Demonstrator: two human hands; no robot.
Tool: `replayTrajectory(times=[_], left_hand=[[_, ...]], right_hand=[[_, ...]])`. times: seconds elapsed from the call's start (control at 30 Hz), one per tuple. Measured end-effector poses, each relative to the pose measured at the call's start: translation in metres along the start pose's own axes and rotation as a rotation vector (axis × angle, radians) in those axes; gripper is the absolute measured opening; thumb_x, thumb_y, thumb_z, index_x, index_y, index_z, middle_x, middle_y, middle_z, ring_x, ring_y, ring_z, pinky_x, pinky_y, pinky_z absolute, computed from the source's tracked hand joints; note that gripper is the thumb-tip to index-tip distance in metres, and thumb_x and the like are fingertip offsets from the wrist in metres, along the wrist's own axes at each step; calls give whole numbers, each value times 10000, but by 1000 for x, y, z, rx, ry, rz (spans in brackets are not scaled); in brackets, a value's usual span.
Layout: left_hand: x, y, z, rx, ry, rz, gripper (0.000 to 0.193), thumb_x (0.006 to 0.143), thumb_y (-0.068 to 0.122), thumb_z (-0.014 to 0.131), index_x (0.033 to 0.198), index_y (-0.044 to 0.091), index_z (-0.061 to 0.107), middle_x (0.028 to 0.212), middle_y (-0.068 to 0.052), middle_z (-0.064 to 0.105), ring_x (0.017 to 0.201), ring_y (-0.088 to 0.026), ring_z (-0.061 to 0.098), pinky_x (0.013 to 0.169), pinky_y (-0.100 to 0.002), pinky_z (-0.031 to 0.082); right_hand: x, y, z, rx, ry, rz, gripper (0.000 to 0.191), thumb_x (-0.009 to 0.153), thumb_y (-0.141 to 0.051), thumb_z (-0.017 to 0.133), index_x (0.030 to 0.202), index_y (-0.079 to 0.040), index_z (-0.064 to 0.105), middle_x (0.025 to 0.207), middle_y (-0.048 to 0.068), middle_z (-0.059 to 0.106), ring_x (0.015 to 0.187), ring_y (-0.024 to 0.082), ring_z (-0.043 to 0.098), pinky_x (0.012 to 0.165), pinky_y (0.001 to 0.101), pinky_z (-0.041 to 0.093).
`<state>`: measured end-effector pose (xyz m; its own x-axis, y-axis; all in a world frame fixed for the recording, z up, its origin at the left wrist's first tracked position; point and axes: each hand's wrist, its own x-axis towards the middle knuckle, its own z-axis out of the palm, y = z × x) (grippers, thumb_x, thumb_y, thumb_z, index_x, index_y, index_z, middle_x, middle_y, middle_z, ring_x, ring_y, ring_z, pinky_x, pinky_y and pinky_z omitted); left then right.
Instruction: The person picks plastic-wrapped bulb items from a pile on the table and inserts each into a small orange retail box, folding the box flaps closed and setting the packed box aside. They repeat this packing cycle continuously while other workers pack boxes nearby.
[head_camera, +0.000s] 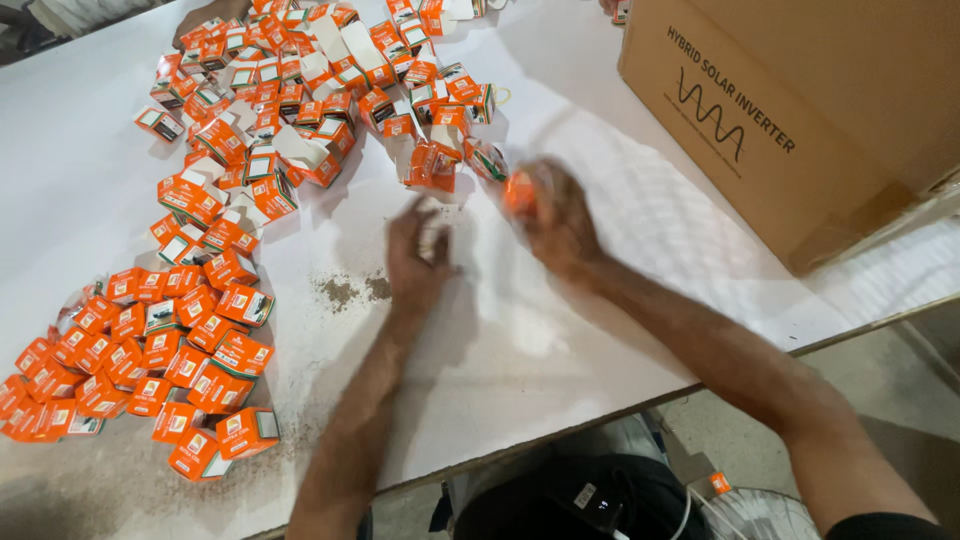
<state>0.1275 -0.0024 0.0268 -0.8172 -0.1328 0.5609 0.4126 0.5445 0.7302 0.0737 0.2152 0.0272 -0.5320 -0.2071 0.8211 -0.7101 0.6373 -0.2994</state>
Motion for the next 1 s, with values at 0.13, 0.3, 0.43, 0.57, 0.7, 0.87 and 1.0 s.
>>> replayTrajectory(times=[0.13,0.3,0.43,0.57,0.7,0.87,1.0], left_hand=[[67,-38,-38,678,228,208,686,840,-28,692,1490,22,479,1622,-221,357,1410,-431,479,1147,-475,426],[108,-49,-79,762,91,4,343,933,27,663,1264,-2,578,1347,-211,573,1223,-403,585,1008,-482,488],[86,-28,-41,443,58,330,217,937,-49,627,1097,98,647,1136,-151,662,1109,-368,638,966,-447,524],[40,17,22,90,-568,141,383,903,-65,586,1258,80,575,1142,-169,658,1052,-355,657,899,-440,524],[68,37,43,55,-85,539,324,1005,-29,585,1313,38,511,1291,-183,587,1193,-391,626,1019,-470,545],[97,23,74,543,-132,261,383,828,217,797,1119,25,638,1056,-215,614,941,-431,650,748,-547,521],[105,10,89,621,-172,279,286,800,224,809,936,15,668,1053,-259,606,813,-420,672,683,-505,556]], right_hand=[[-6,12,-12,2,-181,-3,890,704,-136,851,1454,1,391,1445,321,421,1336,469,400,1084,533,363],[-16,12,-3,258,-235,-33,776,948,-157,809,1561,-43,346,1567,200,439,1470,386,421,1236,483,386],[-21,11,8,457,-338,126,814,940,-194,754,1567,-4,271,1552,231,434,1430,385,433,1153,459,433],[-26,16,15,548,-376,218,868,943,-193,751,1570,26,193,1456,252,482,1328,382,512,1063,439,466],[-25,34,14,539,-141,348,602,1029,-167,709,1468,-1,333,1276,163,624,1168,308,646,1011,390,527],[-25,42,13,536,-207,365,584,982,-182,713,1362,9,313,1142,129,588,1009,247,626,880,387,534],[-22,40,8,313,-243,182,631,940,-198,802,1356,31,387,1142,186,593,1019,326,606,853,449,506]])
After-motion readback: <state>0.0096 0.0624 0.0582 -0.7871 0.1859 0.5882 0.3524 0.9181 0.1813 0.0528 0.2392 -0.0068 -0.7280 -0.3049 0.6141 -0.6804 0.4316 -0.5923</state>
